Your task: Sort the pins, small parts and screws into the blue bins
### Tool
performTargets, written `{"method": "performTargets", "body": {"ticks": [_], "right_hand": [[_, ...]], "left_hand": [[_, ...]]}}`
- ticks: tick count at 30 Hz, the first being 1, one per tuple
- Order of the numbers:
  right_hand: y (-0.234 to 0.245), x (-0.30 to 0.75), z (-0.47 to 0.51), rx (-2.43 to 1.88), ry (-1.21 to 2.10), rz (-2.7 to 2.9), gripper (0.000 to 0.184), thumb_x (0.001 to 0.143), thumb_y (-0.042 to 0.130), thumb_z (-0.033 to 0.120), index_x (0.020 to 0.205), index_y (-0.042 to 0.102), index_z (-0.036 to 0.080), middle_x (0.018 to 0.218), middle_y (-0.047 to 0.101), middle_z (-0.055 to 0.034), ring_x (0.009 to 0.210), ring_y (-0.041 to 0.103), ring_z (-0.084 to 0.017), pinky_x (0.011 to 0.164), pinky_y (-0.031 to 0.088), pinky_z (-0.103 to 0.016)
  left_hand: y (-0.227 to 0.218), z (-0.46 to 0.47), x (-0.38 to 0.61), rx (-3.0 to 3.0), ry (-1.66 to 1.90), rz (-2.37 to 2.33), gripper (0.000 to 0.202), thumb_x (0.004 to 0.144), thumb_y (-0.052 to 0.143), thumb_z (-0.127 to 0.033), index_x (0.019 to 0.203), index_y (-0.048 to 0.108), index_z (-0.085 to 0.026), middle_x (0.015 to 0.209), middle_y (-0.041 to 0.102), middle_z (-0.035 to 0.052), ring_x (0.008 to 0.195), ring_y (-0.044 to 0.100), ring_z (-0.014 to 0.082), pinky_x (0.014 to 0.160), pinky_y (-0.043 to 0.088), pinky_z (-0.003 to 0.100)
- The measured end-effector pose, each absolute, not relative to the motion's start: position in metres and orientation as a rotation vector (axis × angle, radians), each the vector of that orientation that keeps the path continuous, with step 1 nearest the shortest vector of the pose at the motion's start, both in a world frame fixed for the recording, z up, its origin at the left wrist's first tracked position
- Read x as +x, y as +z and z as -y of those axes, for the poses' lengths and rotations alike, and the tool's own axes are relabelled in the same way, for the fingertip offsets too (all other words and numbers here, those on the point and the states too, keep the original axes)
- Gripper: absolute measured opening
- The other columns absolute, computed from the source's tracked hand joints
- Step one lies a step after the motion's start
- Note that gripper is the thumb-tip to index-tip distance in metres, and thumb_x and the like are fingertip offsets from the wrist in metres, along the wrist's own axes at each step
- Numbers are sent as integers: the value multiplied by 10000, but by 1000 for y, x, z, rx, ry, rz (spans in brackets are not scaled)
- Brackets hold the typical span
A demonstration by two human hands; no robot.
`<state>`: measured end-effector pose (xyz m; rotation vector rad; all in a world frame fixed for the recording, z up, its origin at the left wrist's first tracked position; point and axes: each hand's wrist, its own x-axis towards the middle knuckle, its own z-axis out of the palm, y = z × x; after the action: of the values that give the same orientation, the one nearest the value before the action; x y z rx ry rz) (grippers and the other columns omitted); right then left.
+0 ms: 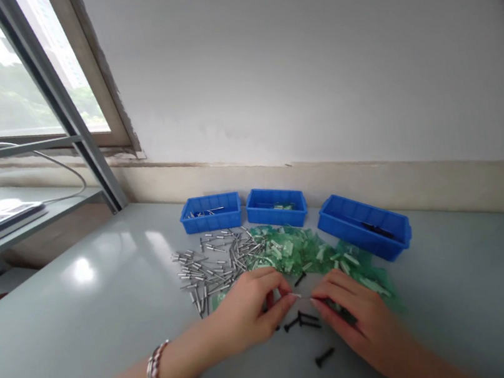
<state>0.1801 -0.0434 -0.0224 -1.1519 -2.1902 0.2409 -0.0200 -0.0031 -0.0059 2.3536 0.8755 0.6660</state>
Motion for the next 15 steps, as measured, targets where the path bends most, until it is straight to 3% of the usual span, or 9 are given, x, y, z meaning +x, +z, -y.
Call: {"method": "performTargets", "body": {"ticks": [8, 15], "right_hand": [[-25, 181, 45, -1296, 233, 2099, 195, 872, 424, 240, 1062, 467, 229, 902, 561, -43, 809, 549, -156, 716, 462, -293], [-26, 181, 45, -1279, 290, 2128, 178, 871, 421, 214, 1042, 470, 229, 899, 552, -36, 804, 536, -153, 731, 450, -291]], "left_hand": [[5, -27, -41, 2412, 937, -1002, 203, 869, 399, -268, 774, 539, -157, 684, 568, 12, 598, 483, 92, 567, 387, 213], [8, -91, -107, 2288, 1326, -1974, 223, 804, 458, -350, 829, 583, -167, 675, 600, 9, 542, 507, 117, 601, 386, 246]]}}
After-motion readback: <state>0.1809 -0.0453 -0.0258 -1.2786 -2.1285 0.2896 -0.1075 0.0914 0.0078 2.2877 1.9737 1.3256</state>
